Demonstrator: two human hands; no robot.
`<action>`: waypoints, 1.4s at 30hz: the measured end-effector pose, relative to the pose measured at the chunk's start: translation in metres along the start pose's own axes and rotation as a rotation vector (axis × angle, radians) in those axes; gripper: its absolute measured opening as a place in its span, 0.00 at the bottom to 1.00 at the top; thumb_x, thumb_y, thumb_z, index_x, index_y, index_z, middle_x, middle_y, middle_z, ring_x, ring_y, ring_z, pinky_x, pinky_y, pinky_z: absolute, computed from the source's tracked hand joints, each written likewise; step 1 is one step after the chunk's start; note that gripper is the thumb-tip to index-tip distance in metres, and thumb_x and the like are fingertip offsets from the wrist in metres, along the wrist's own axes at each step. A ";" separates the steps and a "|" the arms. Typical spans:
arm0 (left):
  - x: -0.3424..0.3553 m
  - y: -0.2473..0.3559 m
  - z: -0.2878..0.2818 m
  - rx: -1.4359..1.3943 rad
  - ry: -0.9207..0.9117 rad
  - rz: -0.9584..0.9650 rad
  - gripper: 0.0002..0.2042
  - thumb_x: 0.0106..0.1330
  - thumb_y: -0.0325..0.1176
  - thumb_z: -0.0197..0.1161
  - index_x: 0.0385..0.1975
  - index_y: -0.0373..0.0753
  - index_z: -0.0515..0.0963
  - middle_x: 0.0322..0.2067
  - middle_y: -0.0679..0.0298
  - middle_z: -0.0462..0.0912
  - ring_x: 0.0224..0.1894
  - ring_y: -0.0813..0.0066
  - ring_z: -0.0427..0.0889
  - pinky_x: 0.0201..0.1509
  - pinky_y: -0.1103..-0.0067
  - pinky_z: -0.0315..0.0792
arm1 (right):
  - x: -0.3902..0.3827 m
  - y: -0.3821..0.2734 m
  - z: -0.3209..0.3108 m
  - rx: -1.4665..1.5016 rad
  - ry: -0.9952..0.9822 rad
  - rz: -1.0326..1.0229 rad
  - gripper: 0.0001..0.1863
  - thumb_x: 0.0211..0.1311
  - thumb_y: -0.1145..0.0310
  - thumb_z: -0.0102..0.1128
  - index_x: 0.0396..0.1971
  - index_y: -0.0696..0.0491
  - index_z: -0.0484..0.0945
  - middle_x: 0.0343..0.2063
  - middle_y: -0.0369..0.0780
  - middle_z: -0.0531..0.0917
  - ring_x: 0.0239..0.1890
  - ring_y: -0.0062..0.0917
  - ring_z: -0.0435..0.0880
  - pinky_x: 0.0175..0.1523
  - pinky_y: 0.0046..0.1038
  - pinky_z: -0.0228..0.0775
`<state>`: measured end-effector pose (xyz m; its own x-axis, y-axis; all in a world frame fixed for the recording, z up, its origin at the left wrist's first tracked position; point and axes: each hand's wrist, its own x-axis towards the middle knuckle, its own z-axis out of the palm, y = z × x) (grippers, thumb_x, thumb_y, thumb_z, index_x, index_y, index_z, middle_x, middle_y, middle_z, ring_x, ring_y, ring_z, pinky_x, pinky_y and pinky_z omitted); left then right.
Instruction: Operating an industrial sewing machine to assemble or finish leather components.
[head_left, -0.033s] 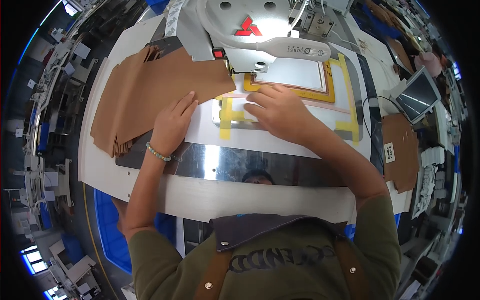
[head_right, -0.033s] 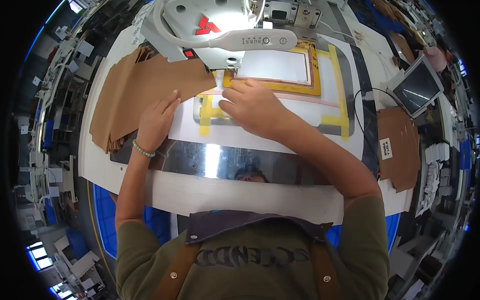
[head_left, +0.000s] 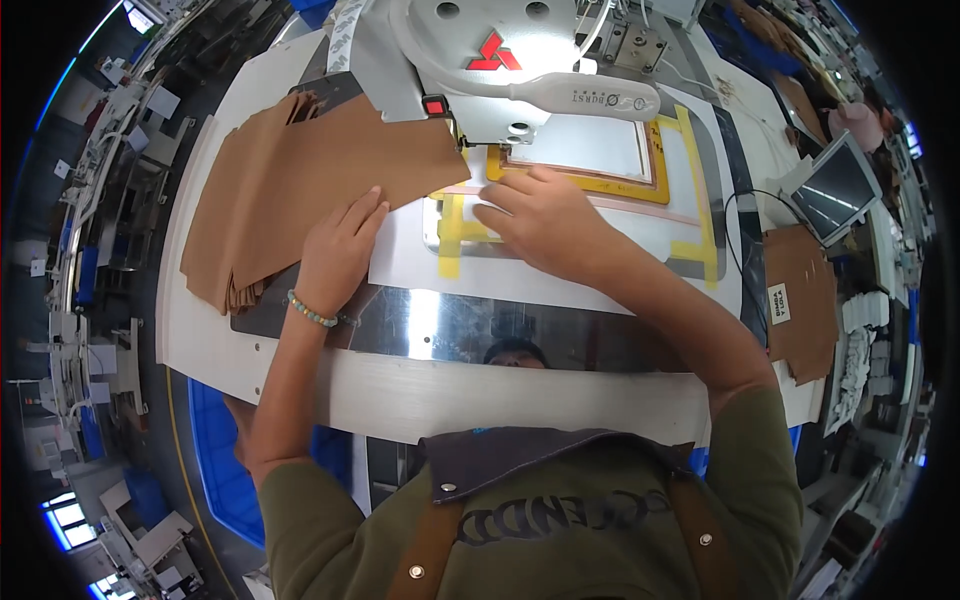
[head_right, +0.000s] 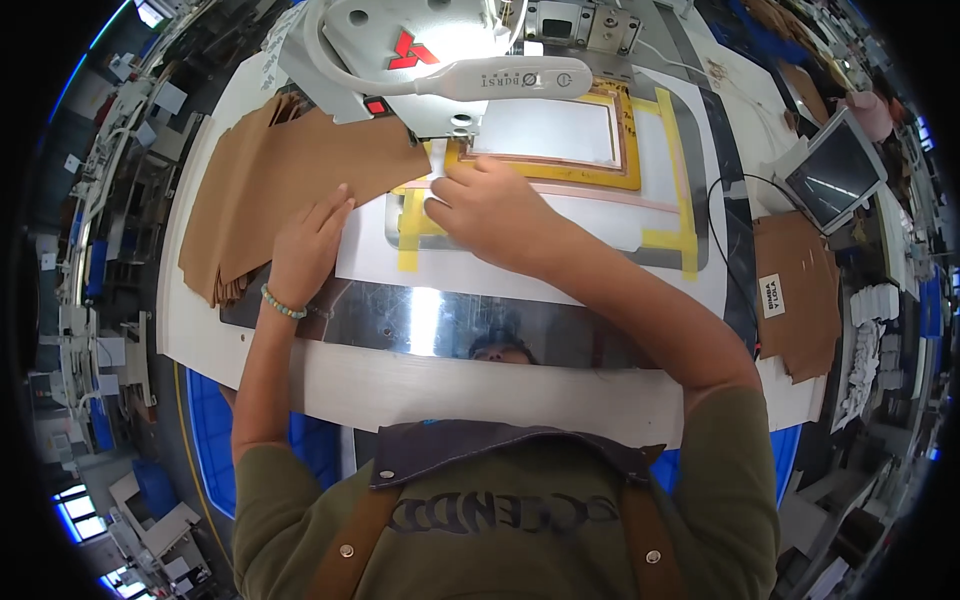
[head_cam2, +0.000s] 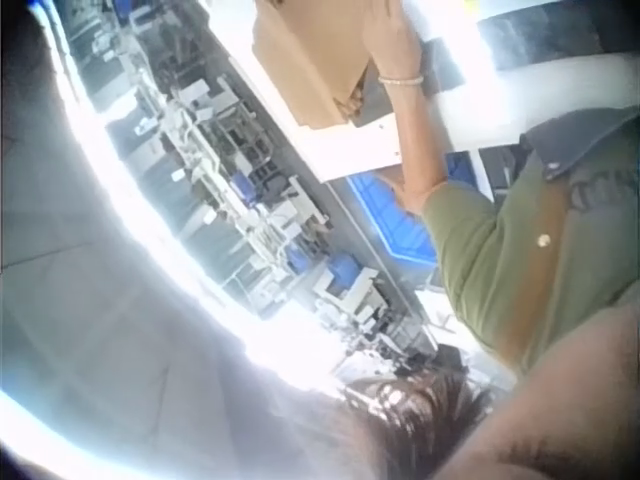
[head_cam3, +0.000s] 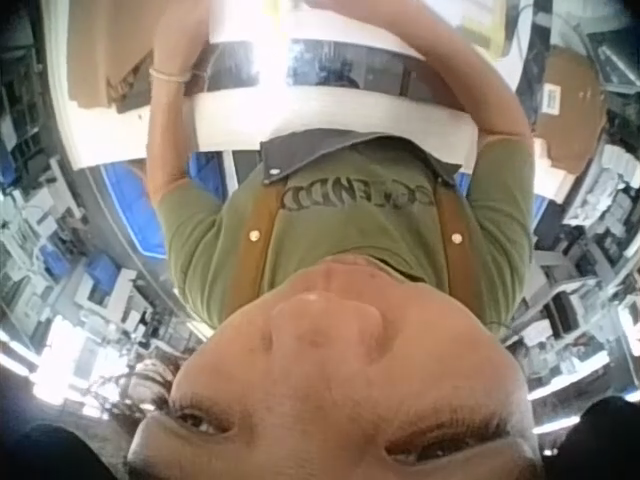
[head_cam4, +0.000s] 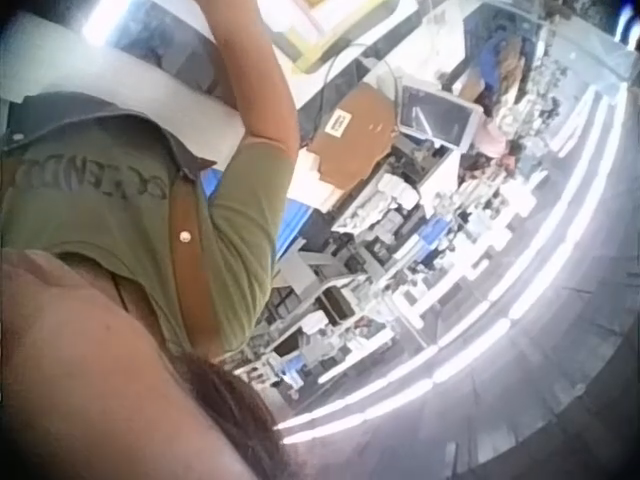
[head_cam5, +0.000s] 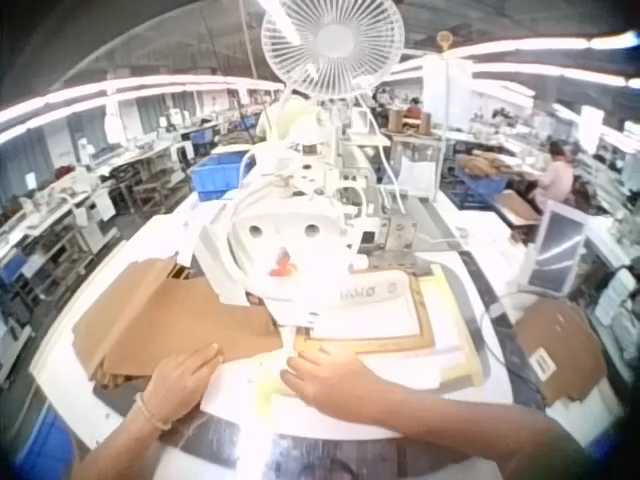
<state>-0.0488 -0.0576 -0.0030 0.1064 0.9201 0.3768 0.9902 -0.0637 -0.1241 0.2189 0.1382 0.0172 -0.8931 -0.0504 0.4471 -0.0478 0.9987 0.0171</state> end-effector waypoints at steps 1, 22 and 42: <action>-0.008 -0.002 -0.002 -0.005 -0.003 0.006 0.16 0.67 0.26 0.64 0.54 0.35 0.84 0.60 0.57 0.86 0.54 0.58 0.87 0.56 0.66 0.82 | 0.008 0.000 0.014 -0.058 0.004 -0.016 0.15 0.55 0.71 0.74 0.44 0.52 0.85 0.45 0.36 0.85 0.49 0.28 0.84 0.51 0.33 0.76; -0.097 -0.055 -0.027 0.138 0.020 -0.319 0.08 0.68 0.25 0.69 0.45 0.36 0.88 0.42 0.60 0.90 0.46 0.59 0.88 0.50 0.68 0.83 | -0.001 -0.004 0.030 -0.285 0.150 0.028 0.04 0.49 0.72 0.70 0.25 0.51 0.82 0.25 0.34 0.76 0.33 0.24 0.82 0.31 0.24 0.71; -0.127 -0.060 -0.034 0.331 0.172 -0.392 0.10 0.68 0.20 0.66 0.47 0.35 0.85 0.44 0.57 0.89 0.44 0.57 0.88 0.45 0.67 0.84 | -0.005 0.004 0.041 -0.220 0.128 0.020 0.06 0.53 0.70 0.70 0.29 0.49 0.80 0.29 0.34 0.79 0.35 0.24 0.84 0.34 0.25 0.74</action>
<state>-0.1191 -0.1837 -0.0123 -0.2241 0.7721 0.5946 0.8803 0.4222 -0.2164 0.2048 0.1420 -0.0216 -0.8281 -0.0439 0.5589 0.0800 0.9775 0.1954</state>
